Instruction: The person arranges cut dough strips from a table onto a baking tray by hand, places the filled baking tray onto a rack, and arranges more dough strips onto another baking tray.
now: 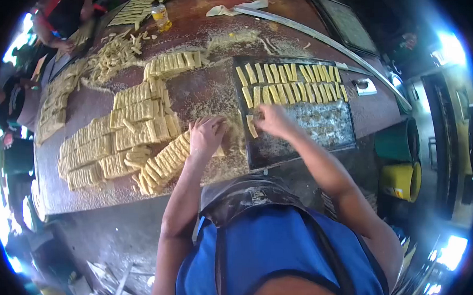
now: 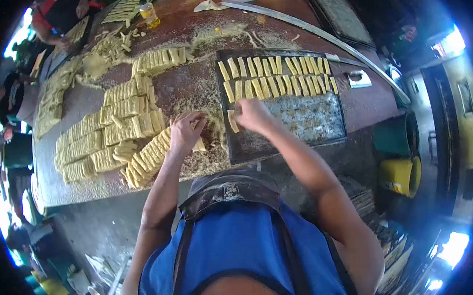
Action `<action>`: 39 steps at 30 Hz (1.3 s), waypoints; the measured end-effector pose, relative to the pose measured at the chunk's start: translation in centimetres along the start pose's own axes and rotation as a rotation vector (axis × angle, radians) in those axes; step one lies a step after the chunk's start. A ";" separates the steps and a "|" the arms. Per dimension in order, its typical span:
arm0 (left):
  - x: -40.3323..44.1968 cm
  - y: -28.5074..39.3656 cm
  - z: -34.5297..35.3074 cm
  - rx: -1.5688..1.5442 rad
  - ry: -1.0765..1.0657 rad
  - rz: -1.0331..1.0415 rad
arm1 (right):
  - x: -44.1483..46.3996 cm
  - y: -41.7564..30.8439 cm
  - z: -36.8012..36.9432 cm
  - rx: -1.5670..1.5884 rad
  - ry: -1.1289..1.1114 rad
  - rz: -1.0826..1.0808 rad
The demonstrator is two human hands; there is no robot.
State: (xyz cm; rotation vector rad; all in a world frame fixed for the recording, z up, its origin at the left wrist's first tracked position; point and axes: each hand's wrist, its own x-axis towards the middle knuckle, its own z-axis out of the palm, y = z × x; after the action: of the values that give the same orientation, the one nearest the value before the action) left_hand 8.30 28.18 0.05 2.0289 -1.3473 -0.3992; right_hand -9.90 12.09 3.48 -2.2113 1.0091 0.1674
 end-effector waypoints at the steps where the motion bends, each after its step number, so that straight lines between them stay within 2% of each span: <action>1: -0.5 0.4 -0.1 -0.011 0.046 0.011 | -0.3 0.7 1.8 0.002 0.048 -0.095; 2: -1.2 0.8 -0.2 0.055 0.116 0.021 | 0.5 1.5 3.2 0.064 0.173 -0.210; 3: -2.5 1.6 -0.4 0.094 0.097 -0.019 | 1.0 2.6 4.7 0.155 0.278 -0.322; 5: -4.7 2.3 -1.6 -0.077 0.247 -0.168 | 1.0 1.4 3.2 0.252 0.222 -0.209; 6: -5.6 1.6 -1.8 -0.023 0.307 -0.161 | 1.7 2.0 3.3 0.259 0.182 -0.187; 7: -6.6 1.0 -2.3 -0.007 0.306 -0.176 | 2.2 2.4 3.3 0.153 0.252 -0.305; 9: -7.9 0.2 -3.4 -0.066 0.408 -0.296 | 1.4 2.0 3.1 -0.032 0.422 -0.365; 10: -8.2 -0.1 -4.1 -0.039 0.420 -0.318 | 1.0 1.0 2.8 -0.027 0.422 -0.378; 12: -8.0 -0.9 -5.0 -0.008 0.430 -0.305 | 0.0 -1.2 3.0 0.207 0.099 -0.176; 13: -7.5 -1.4 -5.7 0.018 0.437 -0.287 | 0.0 -2.4 4.1 0.079 0.053 -0.219; 14: -6.8 -3.2 -5.6 0.109 0.428 -0.177 | 0.3 -3.2 5.8 -0.074 -0.030 -0.195; 15: -6.4 -3.3 -6.0 0.052 0.363 -0.234 | 0.7 -4.6 7.3 -0.228 -0.105 -0.183; 17: -5.6 -3.1 -6.8 0.037 0.356 -0.162 | -1.0 -7.9 8.6 -0.208 -0.013 -0.255; 19: -4.8 -4.1 -8.2 -0.085 0.321 -0.066 | -0.9 -10.0 9.6 -0.290 -0.088 -0.254; 20: -4.8 -4.3 -8.6 -0.066 0.292 -0.123 | -0.5 -10.4 10.0 -0.286 -0.113 -0.174; 22: -5.3 -5.9 -9.1 -0.131 0.252 -0.054 | -0.2 -10.1 10.5 -0.255 -0.108 -0.030; 25: -5.7 -6.5 -9.3 -0.175 0.130 -0.070 | -0.4 -9.6 10.3 -0.229 -0.070 0.053; 27: -5.3 -6.7 -8.4 -0.248 0.085 0.034 | -0.2 -8.7 10.3 -0.222 -0.063 0.071; 28: -5.3 -5.7 -8.8 -0.121 0.065 0.105 | 0.1 -7.8 10.6 -0.147 -0.016 0.009; 29: -5.1 -5.7 -8.2 -0.115 0.066 0.107 | 0.3 -6.6 11.0 -0.073 0.027 -0.053; 31: -4.0 -5.4 -6.8 -0.079 -0.031 0.269 | 1.3 -4.6 10.9 -0.086 0.037 -0.093; 33: -3.7 -4.3 -5.8 -0.052 -0.008 0.325 | 1.9 -3.8 10.2 0.312 -0.074 -0.006; 34: -3.9 -3.9 -5.7 -0.032 0.001 0.381 | -0.4 -7.1 7.8 0.555 -0.109 0.080; 35: -4.0 -3.7 -5.6 -0.028 0.009 0.380 | -1.1 -8.3 7.2 0.552 -0.110 0.072; 37: -3.8 -2.4 -5.0 -0.077 0.009 0.403 | -2.3 -8.3 6.0 0.978 -0.135 0.002; 38: -3.7 -1.9 -4.6 -0.201 -0.048 0.298 | -2.1 -7.1 6.1 1.051 -0.148 0.032; 39: -3.5 -1.5 -4.8 -0.209 -0.042 0.301 | -2.0 -6.9 5.8 1.041 -0.143 0.032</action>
State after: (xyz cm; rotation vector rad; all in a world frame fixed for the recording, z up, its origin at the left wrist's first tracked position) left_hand 10.63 33.41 2.22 1.6261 -1.5401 -0.4268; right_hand -5.48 20.14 3.55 -1.2134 0.7825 -0.1612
